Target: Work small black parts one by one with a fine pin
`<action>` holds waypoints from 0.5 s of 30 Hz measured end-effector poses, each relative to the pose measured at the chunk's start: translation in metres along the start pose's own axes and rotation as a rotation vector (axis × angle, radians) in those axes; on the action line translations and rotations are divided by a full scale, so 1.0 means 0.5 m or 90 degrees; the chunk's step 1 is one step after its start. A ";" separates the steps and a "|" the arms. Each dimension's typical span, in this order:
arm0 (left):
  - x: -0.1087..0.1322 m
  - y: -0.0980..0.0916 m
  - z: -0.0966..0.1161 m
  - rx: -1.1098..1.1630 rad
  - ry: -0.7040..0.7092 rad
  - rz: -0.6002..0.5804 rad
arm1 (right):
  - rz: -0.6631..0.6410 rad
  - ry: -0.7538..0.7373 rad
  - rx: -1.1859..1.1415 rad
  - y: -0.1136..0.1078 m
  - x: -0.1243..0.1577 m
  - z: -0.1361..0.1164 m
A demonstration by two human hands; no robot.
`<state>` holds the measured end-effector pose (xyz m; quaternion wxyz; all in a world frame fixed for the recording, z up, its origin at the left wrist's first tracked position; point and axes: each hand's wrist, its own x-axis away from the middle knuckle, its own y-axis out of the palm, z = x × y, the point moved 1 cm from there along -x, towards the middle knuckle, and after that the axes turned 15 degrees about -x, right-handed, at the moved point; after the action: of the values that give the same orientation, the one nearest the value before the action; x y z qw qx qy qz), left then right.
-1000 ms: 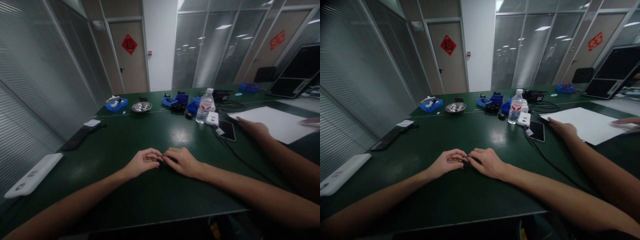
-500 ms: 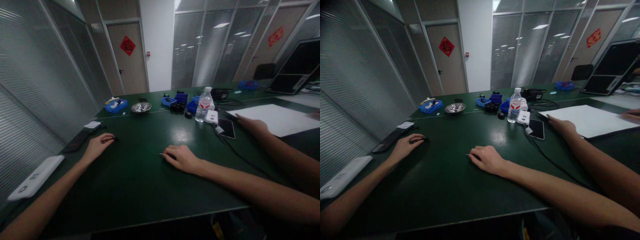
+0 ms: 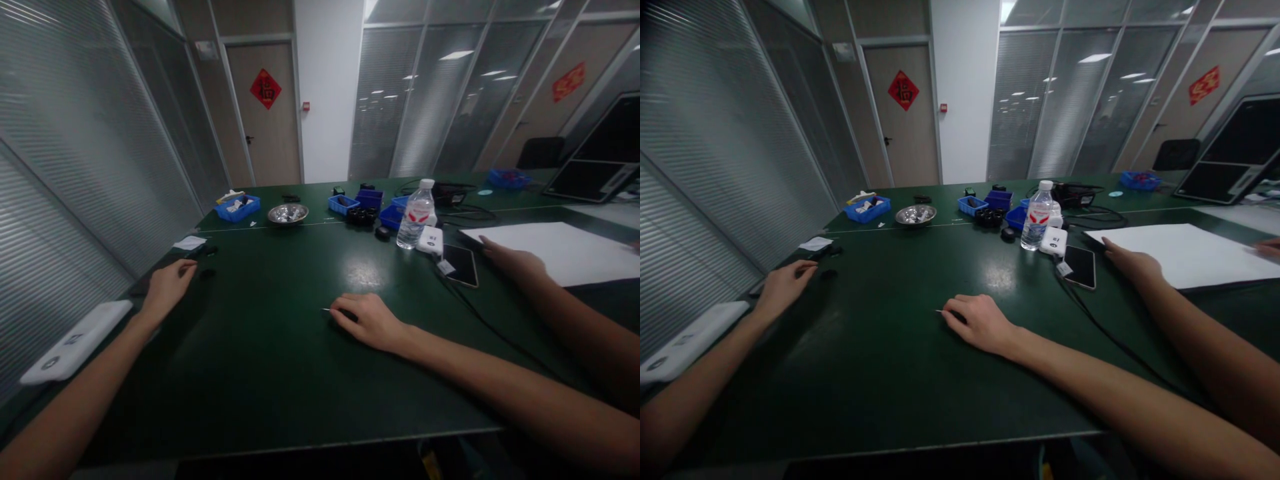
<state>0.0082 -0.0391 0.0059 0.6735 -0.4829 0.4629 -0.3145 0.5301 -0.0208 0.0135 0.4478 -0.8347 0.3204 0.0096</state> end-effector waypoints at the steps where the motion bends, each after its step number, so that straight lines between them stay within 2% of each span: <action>1: 0.001 -0.003 -0.002 0.010 -0.010 0.015 | -0.001 0.000 0.000 0.000 0.000 0.000; 5: 0.000 -0.010 -0.008 0.064 -0.034 0.038 | -0.003 0.002 -0.004 0.001 -0.001 0.000; 15: 0.002 -0.006 0.003 0.073 -0.028 0.000 | 0.000 0.002 -0.007 0.002 0.000 0.006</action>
<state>0.0099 -0.0403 0.0086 0.7100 -0.4505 0.4293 -0.3297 0.5302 -0.0188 0.0108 0.4430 -0.8370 0.3211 0.0104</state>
